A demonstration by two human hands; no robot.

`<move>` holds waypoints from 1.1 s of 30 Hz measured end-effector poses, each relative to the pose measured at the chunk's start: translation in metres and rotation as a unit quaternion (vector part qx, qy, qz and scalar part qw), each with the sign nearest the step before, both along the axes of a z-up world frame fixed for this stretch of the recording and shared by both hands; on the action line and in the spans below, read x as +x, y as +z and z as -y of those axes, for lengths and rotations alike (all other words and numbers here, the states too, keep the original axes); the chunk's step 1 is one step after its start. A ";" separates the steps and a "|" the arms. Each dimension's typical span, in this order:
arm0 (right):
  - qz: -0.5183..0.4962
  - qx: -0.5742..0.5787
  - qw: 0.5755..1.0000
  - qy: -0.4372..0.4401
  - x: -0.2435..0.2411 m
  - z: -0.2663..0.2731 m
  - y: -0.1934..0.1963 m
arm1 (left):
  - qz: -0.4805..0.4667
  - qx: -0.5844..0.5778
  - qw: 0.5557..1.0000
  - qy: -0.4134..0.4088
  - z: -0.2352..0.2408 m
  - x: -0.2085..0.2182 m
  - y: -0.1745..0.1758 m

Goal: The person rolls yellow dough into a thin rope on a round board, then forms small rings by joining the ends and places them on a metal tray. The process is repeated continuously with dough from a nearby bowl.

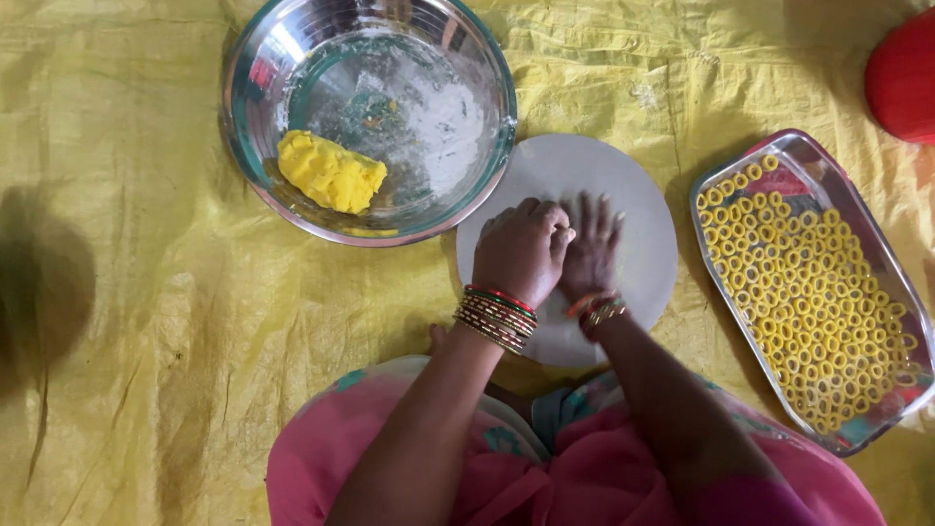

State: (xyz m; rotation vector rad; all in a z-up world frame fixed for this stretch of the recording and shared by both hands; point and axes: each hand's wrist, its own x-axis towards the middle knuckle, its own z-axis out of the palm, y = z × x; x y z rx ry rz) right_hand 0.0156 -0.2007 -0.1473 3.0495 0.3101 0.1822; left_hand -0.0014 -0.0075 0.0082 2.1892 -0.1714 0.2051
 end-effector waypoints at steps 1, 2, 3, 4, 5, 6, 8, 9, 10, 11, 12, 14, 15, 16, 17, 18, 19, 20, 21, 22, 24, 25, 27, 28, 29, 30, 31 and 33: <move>0.001 0.014 1.000 -0.018 0.009 0.008 0.004 | 0.002 -0.007 1.000 0.001 -0.001 0.000 0.000; 0.003 0.027 0.999 -0.036 0.019 0.018 0.010 | 0.004 -0.014 1.000 0.002 -0.003 -0.001 0.001; 0.007 0.039 0.998 -0.053 0.030 0.026 0.017 | 0.000 -0.012 1.000 -0.001 -0.003 0.000 0.003; 0.012 0.062 0.996 -0.060 0.038 0.032 0.022 | -0.004 -0.010 1.000 -0.004 -0.004 0.001 0.004; 0.015 0.083 0.994 -0.066 0.044 0.037 0.026 | -0.010 -0.009 1.000 -0.006 -0.003 0.001 0.005; 0.017 0.104 0.992 -0.072 0.047 0.039 0.027 | -0.001 -0.015 1.000 -0.003 -0.002 0.001 0.005; 0.011 0.073 0.996 -0.058 0.040 0.033 0.023 | 0.014 -0.022 1.000 0.002 -0.001 0.001 0.004; 0.008 0.059 0.997 -0.051 0.036 0.027 0.018 | 0.008 -0.020 1.000 0.000 -0.001 0.001 0.004; 0.014 0.026 0.999 -0.026 0.031 0.021 0.013 | 0.002 -0.017 1.000 -0.002 0.000 0.001 0.003; 0.019 -0.007 1.000 -0.001 0.023 0.013 0.006 | -0.004 -0.013 1.000 -0.004 0.000 0.002 0.003; 0.024 -0.040 0.999 0.024 0.018 0.006 0.001 | -0.005 -0.011 1.000 -0.003 0.000 0.002 0.002; -0.034 0.024 0.997 0.071 0.011 -0.003 -0.008 | -0.009 -0.006 1.000 0.000 0.000 0.002 0.000; -0.063 0.055 0.992 0.093 0.011 -0.002 -0.009 | -0.010 -0.006 1.000 0.000 0.000 0.002 -0.001; -0.051 0.032 0.997 0.055 0.011 0.001 -0.009 | -0.011 -0.006 1.000 -0.001 0.000 0.002 -0.002; -0.039 0.007 0.999 0.018 0.017 0.008 -0.006 | -0.011 -0.007 1.000 -0.002 0.000 0.002 -0.002; -0.027 -0.017 0.999 -0.020 0.024 0.017 -0.001 | -0.008 -0.008 1.000 -0.003 0.000 0.001 -0.002; -0.022 0.009 0.999 -0.043 0.031 0.027 0.005 | -0.001 -0.008 1.000 -0.003 -0.001 0.001 -0.001; -0.016 0.036 0.997 -0.066 0.037 0.037 0.012 | 0.005 -0.009 1.000 -0.004 -0.002 0.001 0.000; -0.012 0.061 0.994 -0.087 0.041 0.047 0.017 | 0.005 -0.014 1.000 -0.003 -0.002 0.001 0.000; -0.017 0.057 0.994 -0.087 0.043 0.054 0.022 | 0.005 -0.019 1.000 -0.002 -0.002 0.002 0.000; -0.030 0.051 0.994 -0.089 0.037 0.060 0.025 | 0.003 -0.020 1.000 -0.004 0.000 0.001 -0.001; -0.030 0.040 0.996 -0.080 0.033 0.057 0.024 | 0.003 -0.016 1.000 -0.006 0.000 0.002 -0.001; -0.031 0.020 0.998 -0.060 0.020 0.040 0.017 | 0.001 -0.007 1.000 -0.007 0.002 0.003 -0.002; -0.054 -0.020 0.998 -0.029 0.011 0.030 0.014 | -0.002 -0.001 1.000 -0.007 0.002 0.004 -0.002; -0.078 -0.059 0.995 0.000 0.001 0.018 0.009 | -0.005 0.005 1.000 -0.008 0.002 0.003 -0.003; -0.101 -0.098 0.990 0.029 -0.006 0.009 0.006 | -0.003 -0.001 1.000 -0.005 0.002 0.003 -0.004; -0.112 -0.059 0.991 0.038 -0.010 0.002 0.004 | 0.000 -0.007 1.000 -0.001 0.000 0.002 -0.004; -0.135 0.017 0.989 0.057 -0.012 -0.001 0.004 | -0.001 -0.009 1.000 0.003 -0.002 0.002 -0.003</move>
